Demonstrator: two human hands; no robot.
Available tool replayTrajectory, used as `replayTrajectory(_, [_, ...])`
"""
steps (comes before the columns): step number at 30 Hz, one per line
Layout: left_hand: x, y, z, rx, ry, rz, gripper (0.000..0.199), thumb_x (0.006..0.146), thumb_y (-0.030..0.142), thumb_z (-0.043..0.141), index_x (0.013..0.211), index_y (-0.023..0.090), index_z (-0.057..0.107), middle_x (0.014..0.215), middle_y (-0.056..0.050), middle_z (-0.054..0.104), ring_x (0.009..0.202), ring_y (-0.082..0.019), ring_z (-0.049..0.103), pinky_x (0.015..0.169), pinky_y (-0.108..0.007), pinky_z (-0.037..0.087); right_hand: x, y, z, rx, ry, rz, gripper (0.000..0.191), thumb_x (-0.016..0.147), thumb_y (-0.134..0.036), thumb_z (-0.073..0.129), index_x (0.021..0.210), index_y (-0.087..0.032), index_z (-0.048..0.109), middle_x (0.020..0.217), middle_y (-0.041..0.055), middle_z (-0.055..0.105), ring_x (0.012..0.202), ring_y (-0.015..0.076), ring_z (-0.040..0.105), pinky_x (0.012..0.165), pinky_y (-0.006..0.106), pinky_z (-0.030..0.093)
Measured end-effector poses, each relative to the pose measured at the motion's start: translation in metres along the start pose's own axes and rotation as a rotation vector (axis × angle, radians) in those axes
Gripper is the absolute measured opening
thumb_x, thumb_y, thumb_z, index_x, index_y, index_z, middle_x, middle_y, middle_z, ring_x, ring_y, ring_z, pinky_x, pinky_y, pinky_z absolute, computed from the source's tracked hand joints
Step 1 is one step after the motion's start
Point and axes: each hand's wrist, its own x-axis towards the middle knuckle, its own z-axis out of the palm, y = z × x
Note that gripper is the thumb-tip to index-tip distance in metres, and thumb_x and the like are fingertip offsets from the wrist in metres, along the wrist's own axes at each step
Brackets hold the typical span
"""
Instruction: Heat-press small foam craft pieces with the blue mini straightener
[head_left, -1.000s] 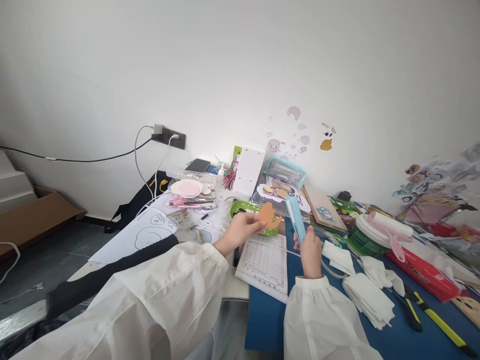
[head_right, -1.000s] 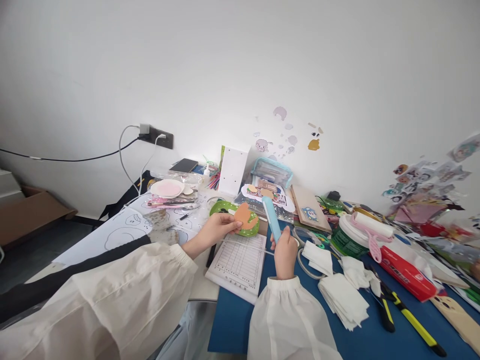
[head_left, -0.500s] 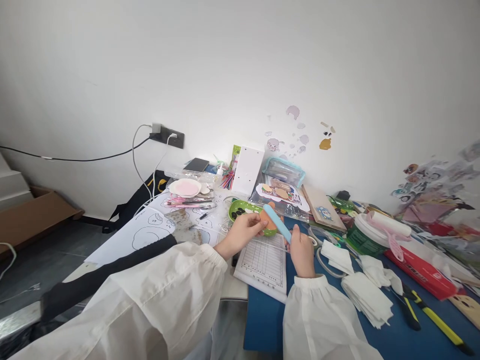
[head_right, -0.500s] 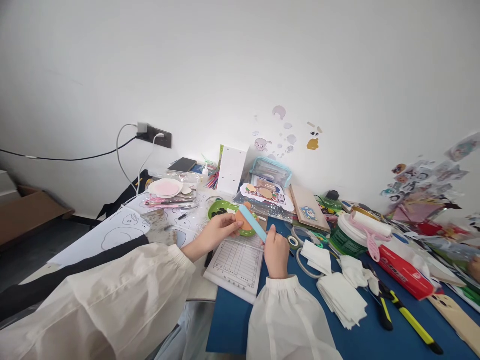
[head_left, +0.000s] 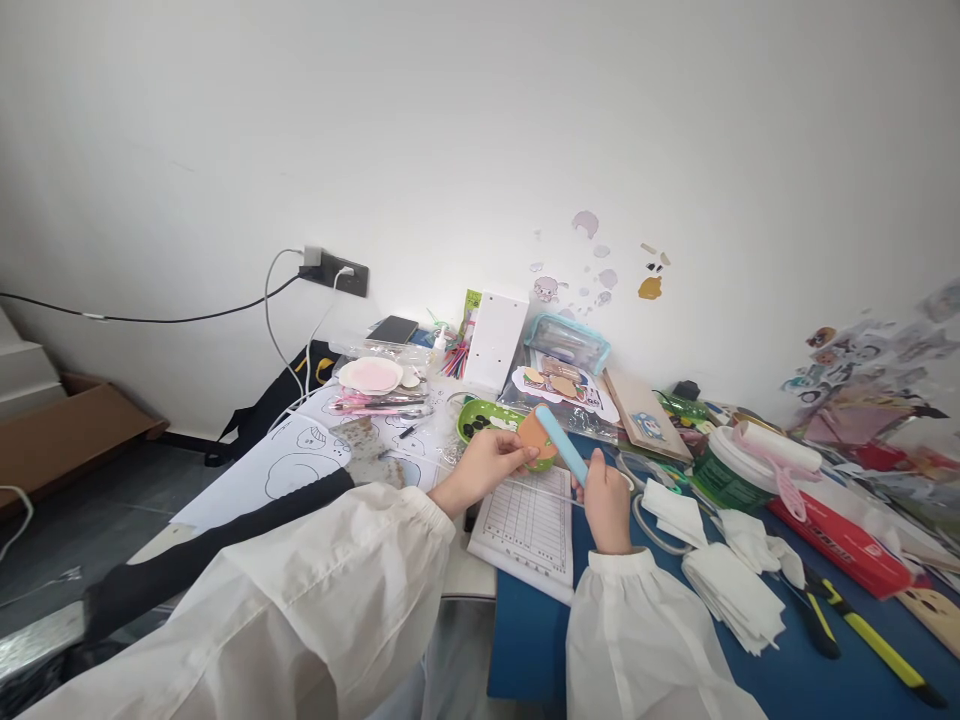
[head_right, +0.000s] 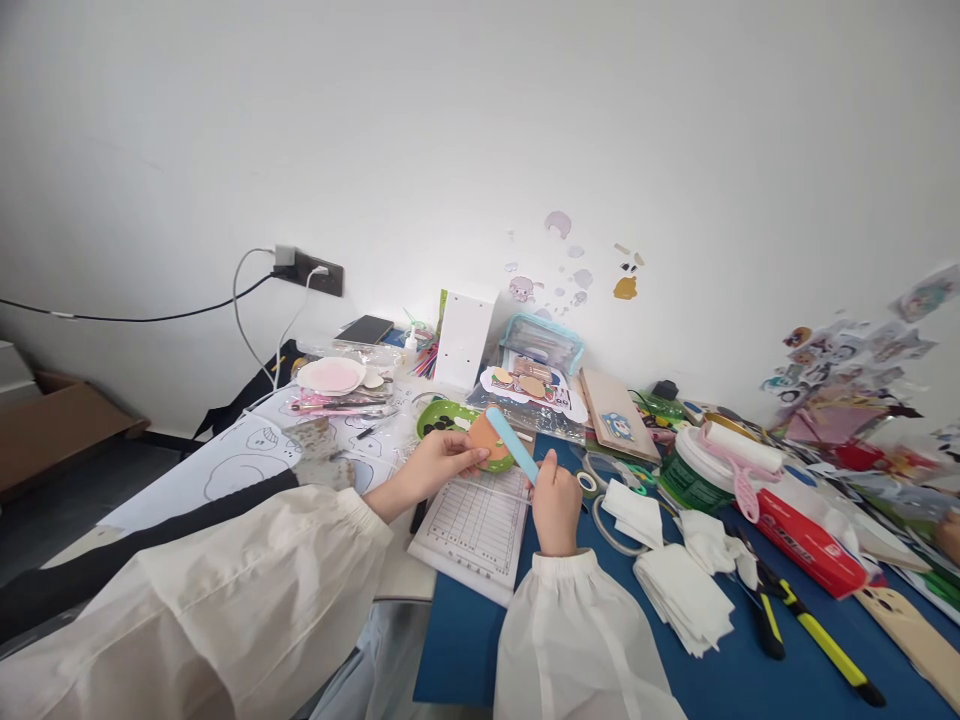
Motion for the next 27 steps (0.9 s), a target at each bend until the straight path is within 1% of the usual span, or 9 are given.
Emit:
replayTrajectory(7, [-0.001, 0.002, -0.002, 0.034, -0.011, 0.024, 0.029, 0.067, 0.042, 0.070, 0.066, 0.014, 0.064, 0.063, -0.002, 0.066, 0.058, -0.014, 0.060, 0.057, -0.025, 0.047, 0.000, -0.001, -0.003, 0.079, -0.009, 0.069, 0.061, 0.093, -0.039, 0.024, 0.040, -0.022, 0.049, 0.036, 0.0002, 0.049, 0.040, 0.0163, 0.051, 0.052, 0.030, 0.039])
replayTrajectory(10, [0.000, 0.001, -0.004, 0.062, -0.013, 0.049, 0.028, 0.069, 0.042, 0.068, 0.067, 0.014, 0.064, 0.064, -0.002, 0.066, 0.058, -0.014, 0.060, 0.057, -0.025, 0.047, 0.002, 0.003, -0.003, 0.131, 0.000, 0.097, 0.055, 0.095, -0.044, 0.031, 0.050, -0.020, 0.052, 0.039, -0.0046, 0.047, 0.040, 0.0123, 0.049, 0.051, 0.027, 0.041])
replayTrajectory(13, [0.000, -0.001, -0.006, 0.095, -0.006, 0.095, 0.028, 0.072, 0.042, 0.065, 0.069, 0.014, 0.063, 0.067, -0.002, 0.065, 0.058, -0.013, 0.060, 0.055, -0.024, 0.047, 0.004, 0.010, -0.003, 0.205, 0.003, 0.116, 0.046, 0.092, -0.050, 0.041, 0.064, -0.016, 0.055, 0.048, -0.0069, 0.049, 0.042, 0.0088, 0.048, 0.051, 0.025, 0.044])
replayTrajectory(16, [0.000, -0.002, -0.007, 0.130, 0.010, 0.160, 0.028, 0.076, 0.043, 0.061, 0.076, 0.014, 0.063, 0.072, -0.003, 0.066, 0.059, -0.014, 0.060, 0.053, -0.024, 0.047, 0.007, 0.015, -0.003, 0.274, 0.010, 0.134, 0.040, 0.091, -0.048, 0.045, 0.073, -0.015, 0.058, 0.056, -0.0056, 0.053, 0.046, 0.0081, 0.051, 0.050, 0.024, 0.046])
replayTrajectory(18, [0.000, 0.000, -0.008, 0.159, 0.032, 0.213, 0.027, 0.079, 0.041, 0.057, 0.081, 0.014, 0.063, 0.074, -0.004, 0.066, 0.062, -0.016, 0.062, 0.054, -0.025, 0.048, 0.008, 0.017, -0.003, 0.307, 0.017, 0.142, 0.039, 0.091, -0.048, 0.045, 0.076, -0.014, 0.059, 0.058, -0.0051, 0.054, 0.047, 0.0082, 0.052, 0.050, 0.024, 0.046])
replayTrajectory(21, [-0.001, 0.005, -0.010, 0.223, 0.085, 0.316, 0.024, 0.080, 0.036, 0.058, 0.083, 0.014, 0.067, 0.074, -0.005, 0.066, 0.069, -0.018, 0.062, 0.061, -0.027, 0.049, 0.009, 0.017, -0.002, 0.336, 0.025, 0.140, 0.040, 0.092, -0.048, 0.044, 0.075, -0.015, 0.059, 0.057, -0.0053, 0.054, 0.046, 0.0081, 0.051, 0.050, 0.024, 0.046])
replayTrajectory(24, [-0.004, 0.011, -0.011, 0.281, 0.120, 0.431, 0.018, 0.080, 0.029, 0.060, 0.084, 0.017, 0.071, 0.083, -0.007, 0.070, 0.078, -0.018, 0.063, 0.070, -0.028, 0.049, 0.008, 0.016, -0.002, 0.353, 0.029, 0.131, 0.042, 0.092, -0.049, 0.042, 0.074, -0.015, 0.058, 0.055, -0.0057, 0.053, 0.044, 0.0079, 0.049, 0.049, 0.024, 0.045])
replayTrajectory(27, [-0.007, 0.014, -0.012, 0.308, 0.130, 0.516, 0.017, 0.080, 0.023, 0.058, 0.086, 0.019, 0.073, 0.090, -0.007, 0.072, 0.085, -0.019, 0.064, 0.077, -0.030, 0.049, 0.008, 0.016, -0.001, 0.368, 0.030, 0.122, 0.043, 0.092, -0.050, 0.041, 0.073, -0.015, 0.058, 0.054, -0.0057, 0.052, 0.044, 0.0080, 0.049, 0.048, 0.024, 0.045])
